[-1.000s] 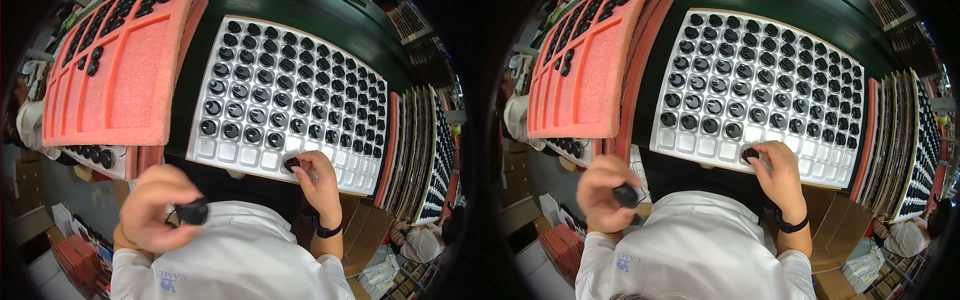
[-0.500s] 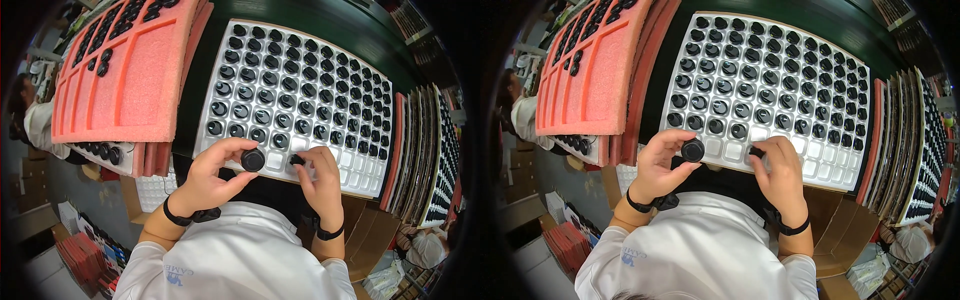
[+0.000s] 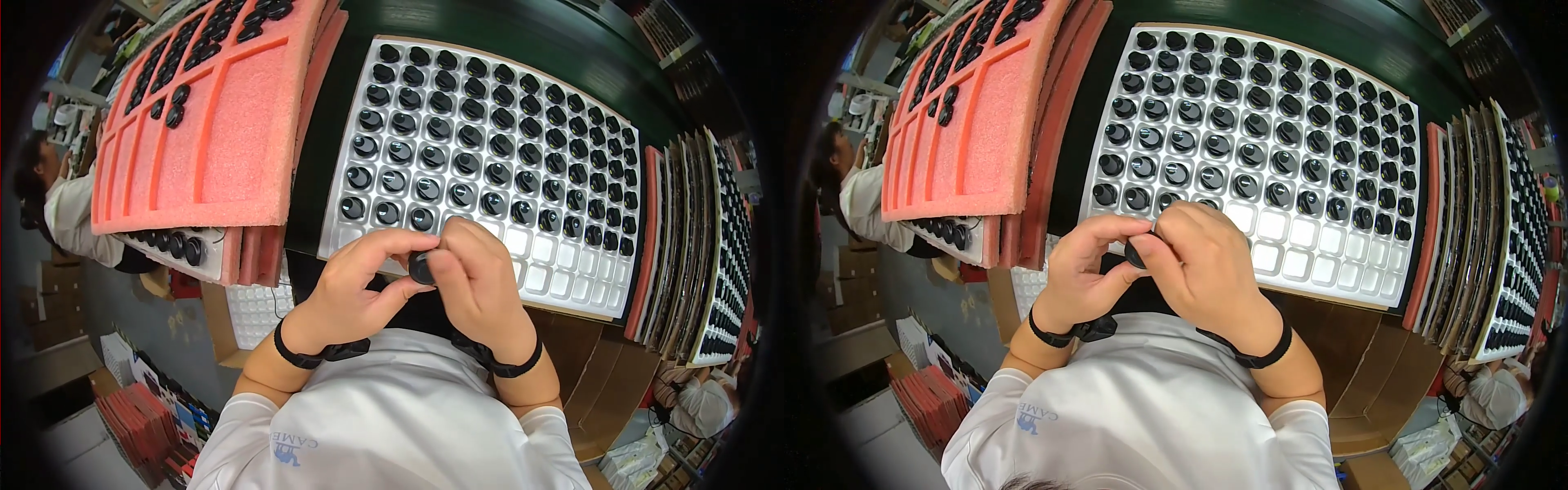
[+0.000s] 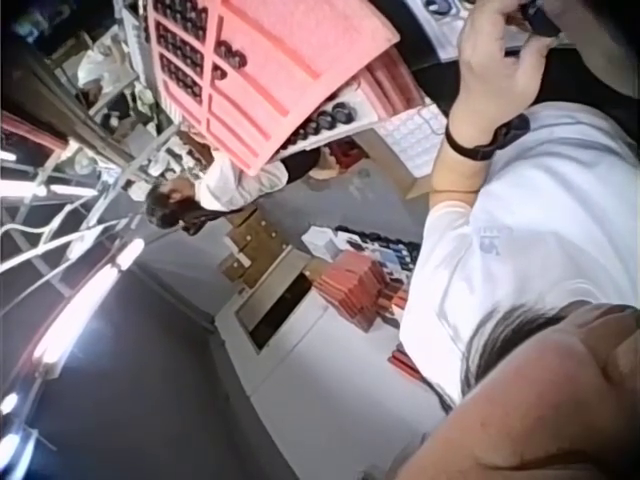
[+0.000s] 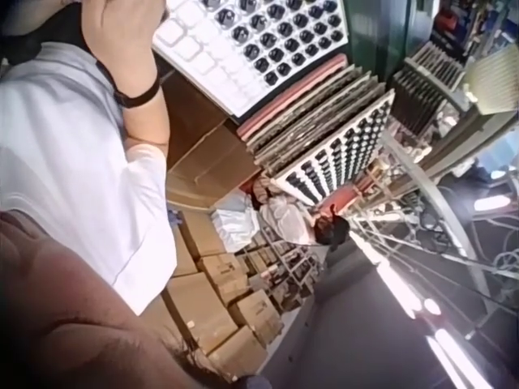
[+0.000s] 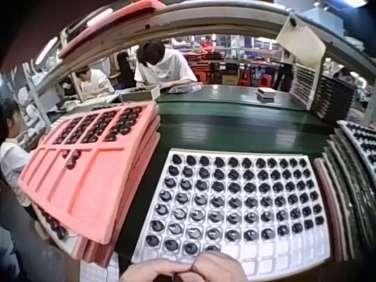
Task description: The person picks up a black component from a white tray, joins it with a second piece from a pink foam board, and places the assembled unit back into the white tray. They also reach for a bundle of black components from a shelf and set them onto the foam board.
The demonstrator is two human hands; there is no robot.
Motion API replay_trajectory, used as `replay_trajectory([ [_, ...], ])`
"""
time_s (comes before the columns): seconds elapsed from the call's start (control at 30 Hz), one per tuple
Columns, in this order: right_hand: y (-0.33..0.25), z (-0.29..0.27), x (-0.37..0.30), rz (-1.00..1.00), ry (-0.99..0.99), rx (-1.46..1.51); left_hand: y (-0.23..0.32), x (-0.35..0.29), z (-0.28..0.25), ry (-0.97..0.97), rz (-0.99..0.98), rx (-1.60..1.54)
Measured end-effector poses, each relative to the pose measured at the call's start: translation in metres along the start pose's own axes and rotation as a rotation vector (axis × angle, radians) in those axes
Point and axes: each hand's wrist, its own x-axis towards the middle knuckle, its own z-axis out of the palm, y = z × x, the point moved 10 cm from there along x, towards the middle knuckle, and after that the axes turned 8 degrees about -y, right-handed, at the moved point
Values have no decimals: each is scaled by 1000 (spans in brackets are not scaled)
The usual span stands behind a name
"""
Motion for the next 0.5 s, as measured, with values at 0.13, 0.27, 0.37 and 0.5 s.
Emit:
replay_trajectory([
  [0.13,2,2,-1,55,32,-81,2,0,-2,21,-7,71],
  [0.27,6,4,-3,126,-4,-41,-1,-1,-2,29,-4,95],
  [0.37,8,7,-3,151,-53,-8,3,-1,-5,59,31,136],
  [0.5,7,8,-4,151,-85,17,0,-1,-2,-16,-37,110],
])
